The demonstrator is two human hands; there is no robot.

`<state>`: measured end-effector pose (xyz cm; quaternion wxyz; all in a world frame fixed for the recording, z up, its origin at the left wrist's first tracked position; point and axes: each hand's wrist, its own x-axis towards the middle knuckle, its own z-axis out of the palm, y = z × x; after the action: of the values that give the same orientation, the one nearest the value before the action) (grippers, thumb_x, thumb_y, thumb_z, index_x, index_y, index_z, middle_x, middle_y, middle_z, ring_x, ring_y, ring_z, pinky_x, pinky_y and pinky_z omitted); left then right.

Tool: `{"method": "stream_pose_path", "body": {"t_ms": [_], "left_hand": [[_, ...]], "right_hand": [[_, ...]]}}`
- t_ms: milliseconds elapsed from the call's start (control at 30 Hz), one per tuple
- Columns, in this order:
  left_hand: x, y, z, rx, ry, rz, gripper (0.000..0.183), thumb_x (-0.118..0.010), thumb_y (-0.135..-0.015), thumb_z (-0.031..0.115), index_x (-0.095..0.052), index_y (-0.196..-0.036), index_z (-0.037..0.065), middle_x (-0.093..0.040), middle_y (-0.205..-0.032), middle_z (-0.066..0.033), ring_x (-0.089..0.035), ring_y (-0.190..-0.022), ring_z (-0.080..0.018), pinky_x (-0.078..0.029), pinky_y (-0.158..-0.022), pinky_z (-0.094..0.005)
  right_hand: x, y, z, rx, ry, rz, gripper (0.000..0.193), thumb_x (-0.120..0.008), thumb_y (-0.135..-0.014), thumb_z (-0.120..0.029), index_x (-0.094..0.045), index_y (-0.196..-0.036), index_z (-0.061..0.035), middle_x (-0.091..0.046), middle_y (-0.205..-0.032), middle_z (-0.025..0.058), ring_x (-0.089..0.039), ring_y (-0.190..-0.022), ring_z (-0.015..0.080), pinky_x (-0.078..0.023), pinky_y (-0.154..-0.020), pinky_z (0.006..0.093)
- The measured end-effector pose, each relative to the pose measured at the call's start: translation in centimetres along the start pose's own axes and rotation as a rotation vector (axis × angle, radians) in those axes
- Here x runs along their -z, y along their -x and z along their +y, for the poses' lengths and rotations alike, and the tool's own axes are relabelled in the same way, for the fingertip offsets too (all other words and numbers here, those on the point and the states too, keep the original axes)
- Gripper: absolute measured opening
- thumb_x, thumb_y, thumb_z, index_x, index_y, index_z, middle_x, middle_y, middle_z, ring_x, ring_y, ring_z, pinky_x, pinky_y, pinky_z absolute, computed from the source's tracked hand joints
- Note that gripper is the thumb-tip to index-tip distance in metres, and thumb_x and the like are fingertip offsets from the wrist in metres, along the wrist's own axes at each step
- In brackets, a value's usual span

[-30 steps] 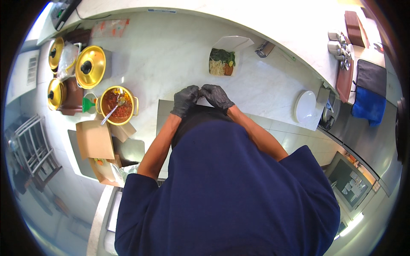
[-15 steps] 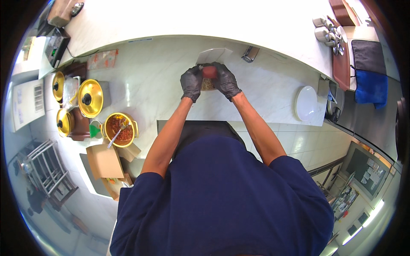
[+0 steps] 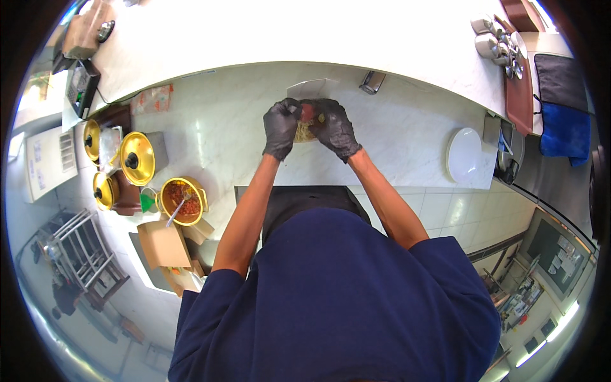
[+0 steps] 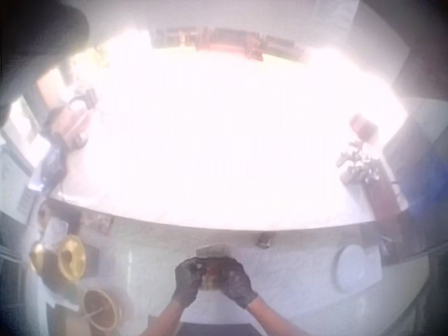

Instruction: The person assembles a food order in a white takeout container. They add a brown sauce from a metal container using a spoon, then scoop a red sauce from a large pot into a small plastic bag using a ladle. The person seals the bag and places it into the container before closing the lid.

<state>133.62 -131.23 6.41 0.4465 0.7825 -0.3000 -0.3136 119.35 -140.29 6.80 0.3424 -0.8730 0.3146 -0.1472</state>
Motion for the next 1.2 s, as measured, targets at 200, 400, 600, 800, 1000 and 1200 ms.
{"method": "stream_pose_path", "body": {"t_ms": [200, 400, 600, 800, 1000, 1200], "left_hand": [[2.8, 2.7, 5.2, -0.041, 0.232, -0.038, 0.005, -0.069, -0.085, 0.0, -0.069, -0.09, 0.0, -0.068, -0.08, -0.0025, -0.06, -0.073, -0.0095, -0.049, -0.07, -0.0255], [4.7, 3.3, 4.6, 0.005, 0.42, -0.132, 0.005, -0.068, -0.085, -0.001, -0.068, -0.09, 0.0, -0.069, -0.085, -0.0045, -0.062, -0.075, -0.011, -0.052, -0.072, -0.0273], [3.3, 2.5, 2.2, 0.274, 0.892, -0.136, 0.005, -0.067, -0.087, 0.002, -0.069, -0.092, 0.002, -0.069, -0.08, -0.0047, -0.065, -0.072, -0.0126, -0.054, -0.071, -0.0288], [0.1, -0.9, -4.6, -0.048, -0.072, 0.138, 0.013, -0.071, -0.081, 0.01, -0.067, -0.093, 0.005, -0.07, -0.078, -0.0087, -0.068, -0.067, -0.0192, -0.052, -0.061, -0.0336], [-2.0, -0.8, -3.3, -0.376, -0.598, 0.127, 0.012, -0.061, -0.082, 0.011, -0.068, -0.092, 0.013, -0.068, -0.083, -0.0117, -0.067, -0.072, -0.0345, -0.052, -0.061, -0.0417], [-2.0, -0.5, -4.5, -0.371, -0.657, 0.019, 0.013, -0.059, -0.08, 0.011, -0.069, -0.089, 0.013, -0.067, -0.083, -0.0132, -0.066, -0.078, -0.0333, -0.052, -0.065, -0.0436]], "right_hand": [[1.9, 0.2, -4.5, 0.244, -0.211, 0.264, 0.042, -0.079, -0.076, -0.014, -0.065, -0.115, -0.0093, -0.067, -0.109, 0.0131, -0.063, -0.102, 0.032, -0.05, -0.091, 0.0422], [-0.5, 1.5, -3.8, 0.065, -0.464, 0.188, 0.031, -0.078, -0.079, -0.016, -0.068, -0.107, -0.0096, -0.068, -0.099, 0.0078, -0.065, -0.099, 0.0271, -0.051, -0.088, 0.0369], [-1.7, 1.6, -2.0, -0.12, -0.715, 0.071, 0.04, -0.073, -0.084, -0.02, -0.059, -0.121, -0.0128, -0.067, -0.106, 0.0101, -0.066, -0.101, 0.0263, -0.053, -0.089, 0.0367], [-0.7, -1.2, -0.6, -0.14, -0.078, -0.034, 0.034, -0.065, -0.086, -0.025, -0.061, -0.116, -0.0091, -0.066, -0.105, 0.0154, -0.066, -0.095, 0.0336, -0.053, -0.081, 0.0409], [-3.6, -1.3, 2.3, -0.133, -0.05, 0.054, 0.033, -0.065, -0.085, -0.022, -0.061, -0.116, -0.0114, -0.061, -0.112, 0.0175, -0.063, -0.098, 0.0367, -0.052, -0.08, 0.0441], [-4.6, -0.5, 2.9, -0.044, 0.113, 0.094, 0.036, -0.065, -0.084, -0.021, -0.06, -0.119, -0.0118, -0.054, -0.122, 0.0161, -0.059, -0.104, 0.0365, -0.051, -0.08, 0.0445]]}}
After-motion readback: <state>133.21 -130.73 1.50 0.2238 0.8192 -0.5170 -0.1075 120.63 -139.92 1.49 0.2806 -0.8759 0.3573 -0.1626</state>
